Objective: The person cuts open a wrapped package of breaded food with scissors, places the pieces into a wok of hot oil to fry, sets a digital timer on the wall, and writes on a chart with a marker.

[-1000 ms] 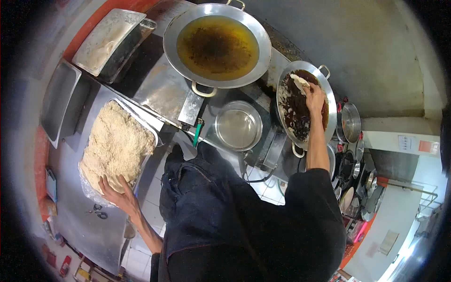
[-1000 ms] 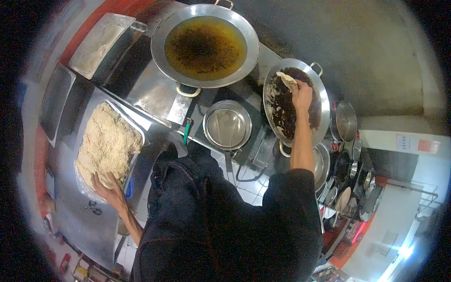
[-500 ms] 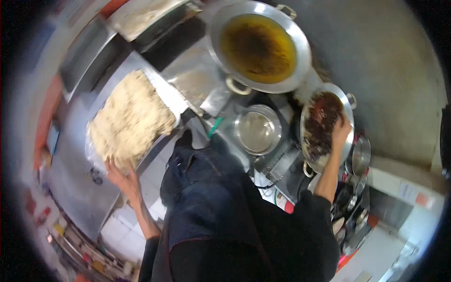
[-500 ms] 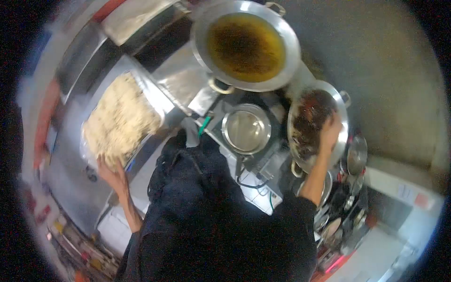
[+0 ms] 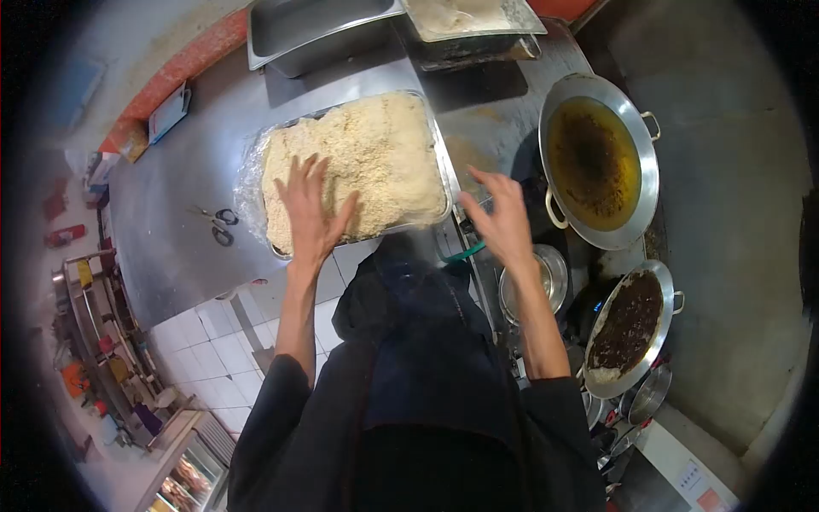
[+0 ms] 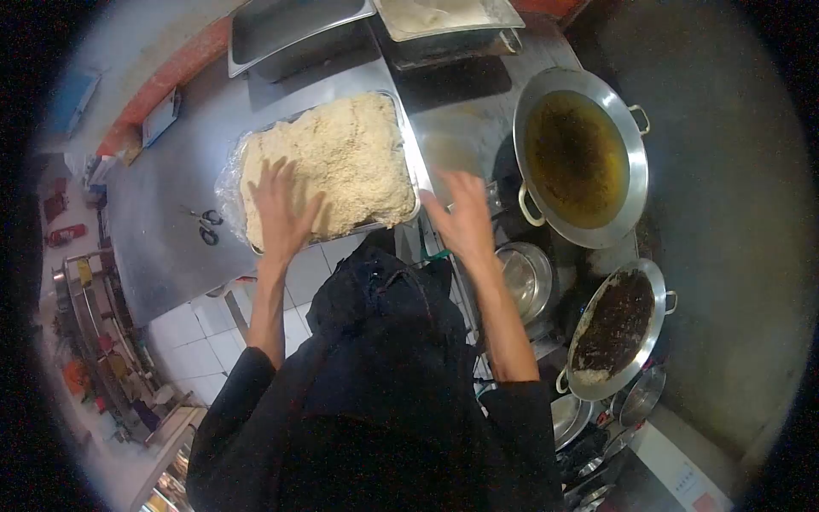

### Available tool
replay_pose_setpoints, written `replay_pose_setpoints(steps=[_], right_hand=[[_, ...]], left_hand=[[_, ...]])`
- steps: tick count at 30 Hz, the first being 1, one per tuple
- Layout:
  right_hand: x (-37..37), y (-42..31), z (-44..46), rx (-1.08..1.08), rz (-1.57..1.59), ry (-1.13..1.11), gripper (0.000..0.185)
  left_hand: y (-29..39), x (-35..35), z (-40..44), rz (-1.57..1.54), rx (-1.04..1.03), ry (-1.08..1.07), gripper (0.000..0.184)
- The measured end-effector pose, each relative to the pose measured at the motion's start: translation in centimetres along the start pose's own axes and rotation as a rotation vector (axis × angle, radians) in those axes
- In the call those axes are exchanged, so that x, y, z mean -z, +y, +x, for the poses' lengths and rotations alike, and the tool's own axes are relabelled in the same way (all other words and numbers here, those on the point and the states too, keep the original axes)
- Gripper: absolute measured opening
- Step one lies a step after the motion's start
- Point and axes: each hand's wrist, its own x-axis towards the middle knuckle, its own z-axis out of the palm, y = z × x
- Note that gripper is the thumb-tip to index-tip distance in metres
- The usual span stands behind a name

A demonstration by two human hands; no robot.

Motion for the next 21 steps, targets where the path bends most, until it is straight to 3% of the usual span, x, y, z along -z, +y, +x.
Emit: replay_pose_setpoints(steps=[2,4,7,13,20,21], right_hand=[[-3.1,-1.6,2.8,0.038,0.021,-0.057,0.05],[-5.5,-2.6,5.1,-0.09,0.013,-0.113,0.06],[-7.4,-3.5,6.4,-0.118,-0.014,-0.102,0.068],[-7.6,-4.6,6.4,-0.178,-0.03,-0.047,0.064],[-7.3,-5.2,6.2,-0.23,0.197,-0.012,0.06],[-7.0,-5.4,6.4,-0.227,0.217,-0.087,0.056]], left_hand=[[1.3,0.0,0.1,-0.02,-0.034,-0.044,0.069],[2.6,-0.4,-0.1,-0.041,-0.072,-0.091,0.071],[4.1,-2.0,-0.8,-0.123,-0.147,-0.157,0.078],[5.4,-5.1,-1.4,-0.136,-0.014,-0.182,0.091],[5.2,-5.4,-2.1,-0.169,0.022,-0.176,0.09],[5.1,-5.4,-2.1,-0.171,0.022,-0.163,0.09]])
